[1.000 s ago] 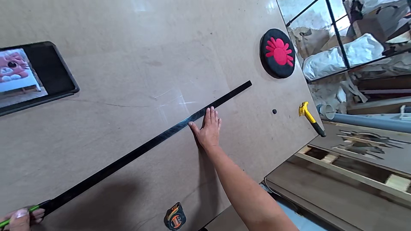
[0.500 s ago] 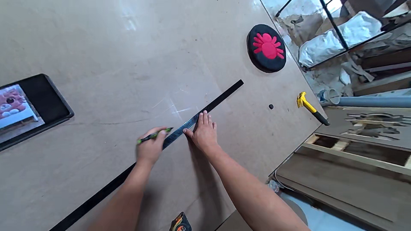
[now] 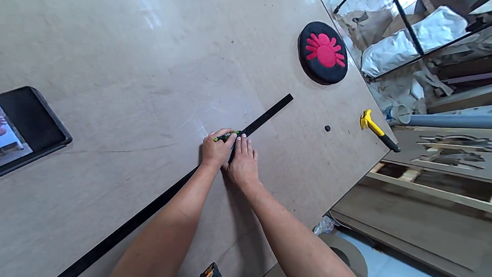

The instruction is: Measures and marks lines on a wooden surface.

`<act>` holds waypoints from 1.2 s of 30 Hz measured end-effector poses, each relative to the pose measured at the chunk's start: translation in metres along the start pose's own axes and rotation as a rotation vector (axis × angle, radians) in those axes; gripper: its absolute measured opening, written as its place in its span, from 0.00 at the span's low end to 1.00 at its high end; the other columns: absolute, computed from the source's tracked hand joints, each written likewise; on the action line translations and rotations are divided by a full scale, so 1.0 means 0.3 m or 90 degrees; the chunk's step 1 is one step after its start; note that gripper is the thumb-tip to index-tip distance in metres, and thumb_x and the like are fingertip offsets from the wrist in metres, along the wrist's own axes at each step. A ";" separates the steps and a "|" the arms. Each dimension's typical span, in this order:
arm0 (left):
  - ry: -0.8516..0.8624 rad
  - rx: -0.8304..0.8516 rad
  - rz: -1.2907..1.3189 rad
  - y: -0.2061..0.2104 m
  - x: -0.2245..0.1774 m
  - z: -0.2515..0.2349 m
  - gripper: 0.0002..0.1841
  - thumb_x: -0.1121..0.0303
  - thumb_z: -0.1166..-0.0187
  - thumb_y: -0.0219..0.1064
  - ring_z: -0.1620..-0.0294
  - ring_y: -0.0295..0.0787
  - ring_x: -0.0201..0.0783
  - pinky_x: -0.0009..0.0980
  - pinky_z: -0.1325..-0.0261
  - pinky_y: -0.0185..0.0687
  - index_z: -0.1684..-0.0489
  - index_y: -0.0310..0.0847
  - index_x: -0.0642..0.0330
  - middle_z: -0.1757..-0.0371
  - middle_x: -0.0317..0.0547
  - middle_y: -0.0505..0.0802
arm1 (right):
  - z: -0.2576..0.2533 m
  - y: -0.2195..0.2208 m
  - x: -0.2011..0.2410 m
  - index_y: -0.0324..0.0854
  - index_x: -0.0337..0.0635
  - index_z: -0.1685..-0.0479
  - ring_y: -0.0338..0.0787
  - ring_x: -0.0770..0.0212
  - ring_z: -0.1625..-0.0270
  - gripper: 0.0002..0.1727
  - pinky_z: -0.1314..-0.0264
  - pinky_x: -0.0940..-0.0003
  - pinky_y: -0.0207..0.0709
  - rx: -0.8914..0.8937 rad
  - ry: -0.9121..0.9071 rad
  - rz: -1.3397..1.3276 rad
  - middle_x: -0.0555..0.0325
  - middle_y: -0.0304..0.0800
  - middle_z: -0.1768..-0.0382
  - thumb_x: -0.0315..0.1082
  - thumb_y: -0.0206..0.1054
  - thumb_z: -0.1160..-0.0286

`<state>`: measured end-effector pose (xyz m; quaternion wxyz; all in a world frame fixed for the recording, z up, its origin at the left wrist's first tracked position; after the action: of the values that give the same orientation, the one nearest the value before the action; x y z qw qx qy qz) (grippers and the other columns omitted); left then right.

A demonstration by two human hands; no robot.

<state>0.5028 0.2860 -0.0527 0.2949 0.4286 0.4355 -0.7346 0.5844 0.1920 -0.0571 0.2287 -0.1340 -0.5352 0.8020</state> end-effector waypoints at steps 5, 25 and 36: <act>0.037 -0.016 -0.019 -0.044 -0.004 0.042 0.11 0.58 0.19 0.71 0.43 0.91 0.35 0.43 0.35 0.85 0.46 0.95 0.45 0.46 0.37 0.96 | 0.004 -0.004 0.003 0.44 0.37 0.04 0.44 0.44 0.03 0.60 0.09 0.35 0.48 0.004 -0.003 -0.010 0.47 0.37 0.02 0.74 0.56 0.26; -0.431 -0.194 0.003 -1.367 0.700 1.172 0.07 0.68 0.16 0.70 0.56 0.96 0.40 0.44 0.41 0.91 0.51 0.91 0.59 0.57 0.47 0.97 | 0.029 -0.027 0.030 0.45 0.31 0.06 0.47 0.26 0.06 0.67 0.16 0.17 0.47 -0.035 -0.088 -0.076 0.29 0.41 0.06 0.81 0.56 0.32; -0.373 -0.365 0.051 -1.508 0.802 1.361 0.10 0.66 0.16 0.69 0.44 0.94 0.39 0.44 0.32 0.86 0.46 0.93 0.58 0.49 0.45 0.98 | -0.003 -0.018 0.013 0.48 0.31 0.07 0.49 0.29 0.06 0.65 0.17 0.17 0.47 -0.041 -0.071 -0.049 0.31 0.43 0.06 0.78 0.59 0.30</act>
<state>-0.1246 0.1092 0.0125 0.5422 0.1182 0.5033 -0.6624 0.5826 0.1965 -0.0524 0.2250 -0.0755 -0.5775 0.7811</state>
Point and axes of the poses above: each hand's wrist, its own z-axis away from the middle knuckle, its own y-axis out of the palm, x = y × z, the point moved 7 cm from there along -z, towards the middle knuckle
